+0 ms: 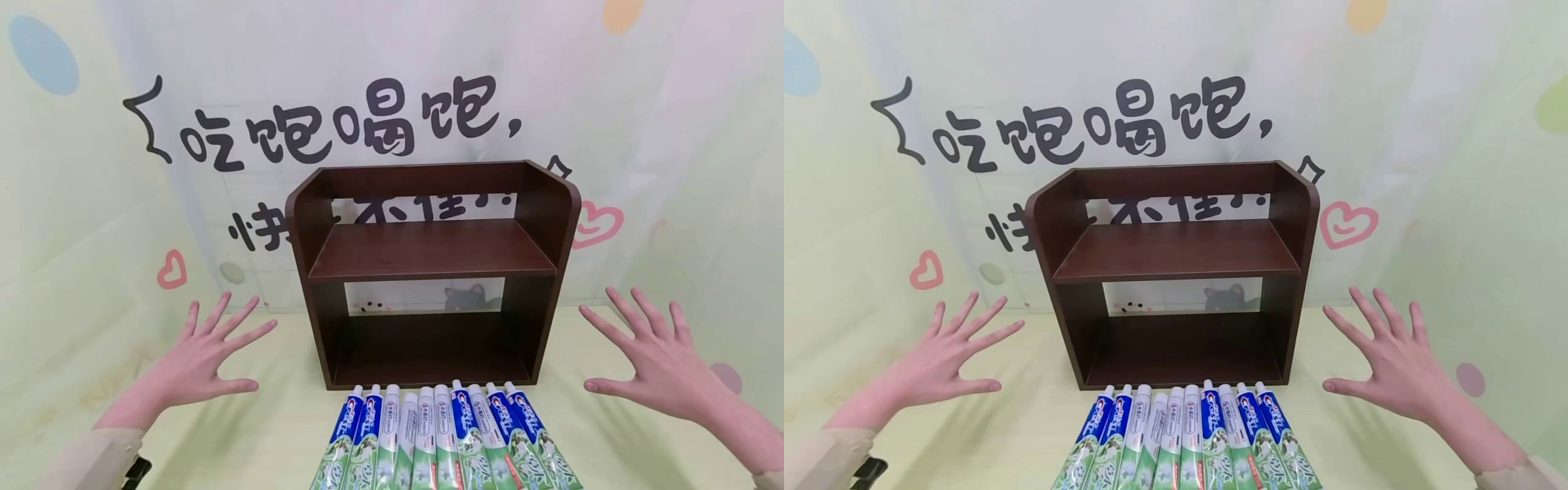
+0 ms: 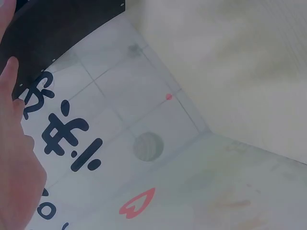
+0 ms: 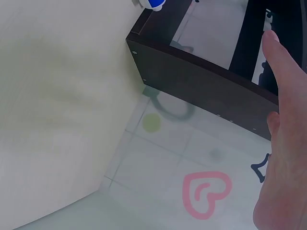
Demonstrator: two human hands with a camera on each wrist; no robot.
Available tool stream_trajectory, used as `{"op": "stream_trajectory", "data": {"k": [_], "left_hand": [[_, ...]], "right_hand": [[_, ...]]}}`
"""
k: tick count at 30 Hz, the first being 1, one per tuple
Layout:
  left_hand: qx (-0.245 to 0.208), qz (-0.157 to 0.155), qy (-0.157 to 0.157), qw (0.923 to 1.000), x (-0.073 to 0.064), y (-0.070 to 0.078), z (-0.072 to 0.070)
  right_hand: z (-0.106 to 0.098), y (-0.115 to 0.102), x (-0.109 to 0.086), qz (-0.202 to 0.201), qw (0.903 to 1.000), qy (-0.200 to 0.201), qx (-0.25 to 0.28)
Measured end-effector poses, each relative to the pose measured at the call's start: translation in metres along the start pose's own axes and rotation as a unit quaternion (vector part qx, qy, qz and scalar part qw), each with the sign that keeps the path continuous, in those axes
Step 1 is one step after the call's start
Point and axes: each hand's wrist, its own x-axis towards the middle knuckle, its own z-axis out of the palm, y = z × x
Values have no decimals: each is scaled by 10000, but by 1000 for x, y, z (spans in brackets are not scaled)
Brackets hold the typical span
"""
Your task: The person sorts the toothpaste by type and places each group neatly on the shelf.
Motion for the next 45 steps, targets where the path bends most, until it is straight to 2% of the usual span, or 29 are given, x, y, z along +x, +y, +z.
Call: {"op": "stream_trajectory", "data": {"k": [12,17,30,39,45], "left_hand": [[-177,-57,-39,9998,9,-5,-11],[-202,-51,64,9998,14,-7,-18],[-397,-48,283,9988,39,-16,-43],[-414,-88,318,9986,53,-23,-57],[-576,-115,380,9975,59,-25,-69]], "right_hand": [[-4,1,4,-3,10000,52,24],[-5,1,4,-17,10000,55,20],[-3,-2,1,-66,9999,143,-5],[-2,-5,-1,-116,9998,187,-1],[2,-9,-2,-242,9996,170,-17]]}}
